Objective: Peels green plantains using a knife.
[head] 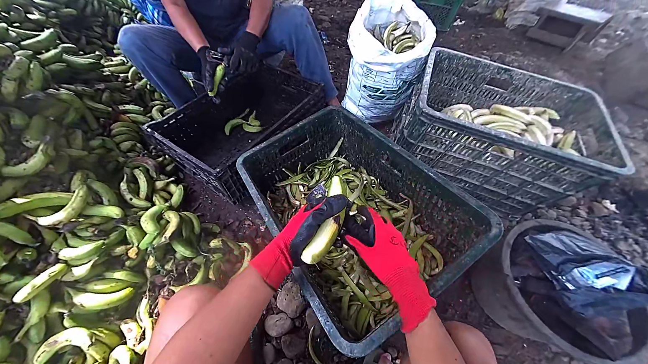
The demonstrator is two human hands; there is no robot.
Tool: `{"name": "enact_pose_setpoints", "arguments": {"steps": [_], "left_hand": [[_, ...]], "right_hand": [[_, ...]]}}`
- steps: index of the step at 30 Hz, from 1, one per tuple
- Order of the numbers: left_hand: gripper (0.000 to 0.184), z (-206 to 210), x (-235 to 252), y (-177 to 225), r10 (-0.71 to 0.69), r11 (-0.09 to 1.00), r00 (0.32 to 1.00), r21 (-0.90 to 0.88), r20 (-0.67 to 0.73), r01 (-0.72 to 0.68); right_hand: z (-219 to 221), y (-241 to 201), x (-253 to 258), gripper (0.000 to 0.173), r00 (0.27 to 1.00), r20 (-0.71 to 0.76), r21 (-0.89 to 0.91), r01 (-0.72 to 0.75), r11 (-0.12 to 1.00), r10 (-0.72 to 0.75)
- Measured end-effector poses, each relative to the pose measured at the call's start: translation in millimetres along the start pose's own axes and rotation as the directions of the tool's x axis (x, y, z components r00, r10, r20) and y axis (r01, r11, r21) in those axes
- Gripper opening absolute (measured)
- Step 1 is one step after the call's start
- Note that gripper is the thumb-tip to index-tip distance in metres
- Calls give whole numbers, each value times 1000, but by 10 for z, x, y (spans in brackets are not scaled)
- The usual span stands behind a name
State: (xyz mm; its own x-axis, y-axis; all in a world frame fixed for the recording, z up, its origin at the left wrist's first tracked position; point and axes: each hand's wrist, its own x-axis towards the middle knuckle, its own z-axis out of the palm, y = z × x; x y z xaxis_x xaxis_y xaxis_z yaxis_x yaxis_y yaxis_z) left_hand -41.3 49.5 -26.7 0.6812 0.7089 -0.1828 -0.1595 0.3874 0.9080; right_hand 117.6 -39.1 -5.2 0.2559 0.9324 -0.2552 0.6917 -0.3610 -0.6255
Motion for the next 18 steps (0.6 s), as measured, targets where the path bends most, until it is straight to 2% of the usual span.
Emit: {"name": "enact_pose_setpoints", "arguments": {"steps": [2, 3, 4, 6, 8, 9, 11, 13, 15, 16, 17, 18], "left_hand": [[30, -36, 29, -17, 11, 1000, 997, 4, -76, -11], [30, -49, 35, -11, 8, 1000, 994, -5, -112, -9], [29, -55, 38, 10, -1, 1000, 990, -16, -144, -2], [28, -53, 28, 61, -8, 999, 982, -34, -188, 1], [29, -84, 27, 71, 4, 999, 979, -36, -202, -12], [29, -107, 38, 66, 17, 999, 978, -43, -206, -26], [29, -116, 62, 72, 35, 998, 979, -48, -200, -46], [28, -110, 69, 65, 54, 997, 981, -44, -188, -64], [28, -114, 87, 42, 64, 997, 978, -29, -196, -71], [28, -113, 100, 30, 62, 997, 976, -21, -207, -68], [29, -117, 105, 9, 56, 998, 976, -14, -212, -61], [29, -89, 103, -12, 38, 999, 976, -17, -216, -43]], "right_hand": [[-38, 193, -4, 61, 994, -98, 270, 71, 960, -46], [-31, 284, -4, 55, 982, -172, 449, 146, 882, -75], [-25, 324, -19, 50, 966, -245, 640, 226, 734, -84], [-84, 263, -95, 46, 957, -290, 921, 287, 263, -28], [-197, 184, -216, 59, 954, -298, 935, 300, -189, 37], [-249, 184, -281, 69, 945, -327, 877, 314, -364, 26], [-388, 156, -452, 85, 897, -442, 710, 361, -604, 16], [-572, 49, -709, 96, 819, -572, 593, 448, -669, 41], [-765, -90, -1021, 103, 730, -674, 513, 574, -638, 113], [-847, -146, -1187, 102, 670, -722, 469, 660, -587, 175], [-921, -179, -1363, 102, 592, -769, 435, 761, -481, 242], [-986, -155, -1539, 102, 482, -834, 392, 860, -325, 268]]}}
